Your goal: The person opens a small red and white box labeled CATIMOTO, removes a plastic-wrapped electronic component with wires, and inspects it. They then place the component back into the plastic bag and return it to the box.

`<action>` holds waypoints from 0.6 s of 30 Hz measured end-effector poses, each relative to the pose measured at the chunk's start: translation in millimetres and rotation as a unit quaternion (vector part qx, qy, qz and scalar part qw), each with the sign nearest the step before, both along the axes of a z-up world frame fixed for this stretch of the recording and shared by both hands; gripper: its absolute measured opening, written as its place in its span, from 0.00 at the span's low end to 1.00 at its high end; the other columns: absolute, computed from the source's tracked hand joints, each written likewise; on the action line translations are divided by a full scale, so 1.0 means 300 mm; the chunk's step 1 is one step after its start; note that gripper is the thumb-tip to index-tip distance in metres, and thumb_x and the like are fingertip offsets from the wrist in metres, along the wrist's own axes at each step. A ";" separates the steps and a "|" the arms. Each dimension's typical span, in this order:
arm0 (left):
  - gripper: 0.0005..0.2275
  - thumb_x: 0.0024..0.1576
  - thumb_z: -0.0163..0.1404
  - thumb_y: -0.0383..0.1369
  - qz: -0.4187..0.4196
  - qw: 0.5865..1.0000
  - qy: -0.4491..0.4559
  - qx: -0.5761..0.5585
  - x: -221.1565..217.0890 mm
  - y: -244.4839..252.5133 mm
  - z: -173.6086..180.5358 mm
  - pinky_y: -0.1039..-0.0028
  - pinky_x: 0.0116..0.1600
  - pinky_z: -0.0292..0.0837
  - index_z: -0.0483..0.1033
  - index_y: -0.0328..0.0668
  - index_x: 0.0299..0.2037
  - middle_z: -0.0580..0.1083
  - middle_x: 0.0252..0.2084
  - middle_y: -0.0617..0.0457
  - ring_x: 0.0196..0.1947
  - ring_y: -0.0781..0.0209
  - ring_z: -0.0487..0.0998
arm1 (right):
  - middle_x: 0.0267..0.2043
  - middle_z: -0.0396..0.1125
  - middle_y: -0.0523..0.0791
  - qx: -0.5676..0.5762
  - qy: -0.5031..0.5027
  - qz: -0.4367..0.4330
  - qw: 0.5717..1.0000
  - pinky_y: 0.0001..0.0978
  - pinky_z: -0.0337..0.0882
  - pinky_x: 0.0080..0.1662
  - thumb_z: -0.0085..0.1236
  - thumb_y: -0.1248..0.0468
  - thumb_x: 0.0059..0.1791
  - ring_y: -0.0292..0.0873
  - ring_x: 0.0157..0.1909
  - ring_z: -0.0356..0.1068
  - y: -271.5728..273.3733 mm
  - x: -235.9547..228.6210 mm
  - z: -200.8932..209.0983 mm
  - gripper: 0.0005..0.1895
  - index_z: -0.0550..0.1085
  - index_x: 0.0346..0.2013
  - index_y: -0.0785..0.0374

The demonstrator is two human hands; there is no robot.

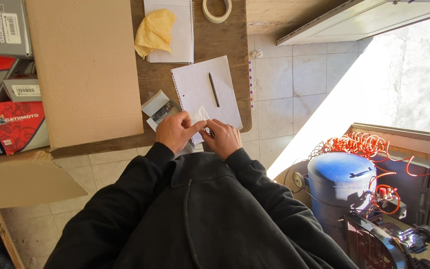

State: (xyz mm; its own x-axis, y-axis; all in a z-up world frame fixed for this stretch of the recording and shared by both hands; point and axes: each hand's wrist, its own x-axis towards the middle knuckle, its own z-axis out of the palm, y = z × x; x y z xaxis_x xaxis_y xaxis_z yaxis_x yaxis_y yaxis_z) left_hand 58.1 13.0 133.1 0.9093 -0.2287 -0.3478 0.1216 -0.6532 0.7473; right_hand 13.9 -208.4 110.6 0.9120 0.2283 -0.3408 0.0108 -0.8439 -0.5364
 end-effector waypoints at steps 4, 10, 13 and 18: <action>0.24 0.67 0.58 0.61 0.045 0.992 0.077 -0.092 -0.039 -0.041 -0.199 0.58 0.47 0.77 0.78 0.51 0.33 0.79 0.26 0.53 0.37 0.47 0.85 | 0.39 0.75 0.40 -0.021 -0.038 -0.029 0.999 0.58 0.83 0.46 0.61 0.39 0.58 0.60 0.43 0.83 0.026 -0.045 -0.096 0.13 0.77 0.50 0.37; 0.18 0.67 0.53 0.55 -0.068 0.996 -0.011 0.062 -0.057 -0.022 -0.203 0.48 0.50 0.80 0.74 0.55 0.33 0.79 0.30 0.53 0.43 0.44 0.87 | 0.54 0.82 0.46 -0.086 0.108 -0.035 0.990 0.66 0.82 0.55 0.56 0.43 0.57 0.68 0.51 0.84 -0.030 -0.064 -0.123 0.28 0.71 0.72 0.39; 0.16 0.67 0.54 0.53 -0.078 0.993 -0.026 0.089 -0.057 -0.036 -0.215 0.51 0.51 0.81 0.75 0.58 0.33 0.79 0.30 0.59 0.43 0.49 0.87 | 0.45 0.80 0.52 0.045 0.175 -0.094 0.979 0.63 0.79 0.51 0.59 0.41 0.59 0.68 0.48 0.83 -0.050 -0.051 -0.129 0.28 0.76 0.71 0.44; 0.16 0.68 0.51 0.55 -0.077 0.992 -0.035 0.098 -0.080 -0.037 -0.224 0.52 0.53 0.80 0.75 0.59 0.35 0.79 0.32 0.61 0.44 0.52 0.86 | 0.24 0.71 0.47 0.316 0.221 -0.260 0.885 0.40 0.75 0.33 0.45 0.42 0.66 0.48 0.25 0.74 -0.085 -0.052 -0.152 0.23 0.76 0.64 0.52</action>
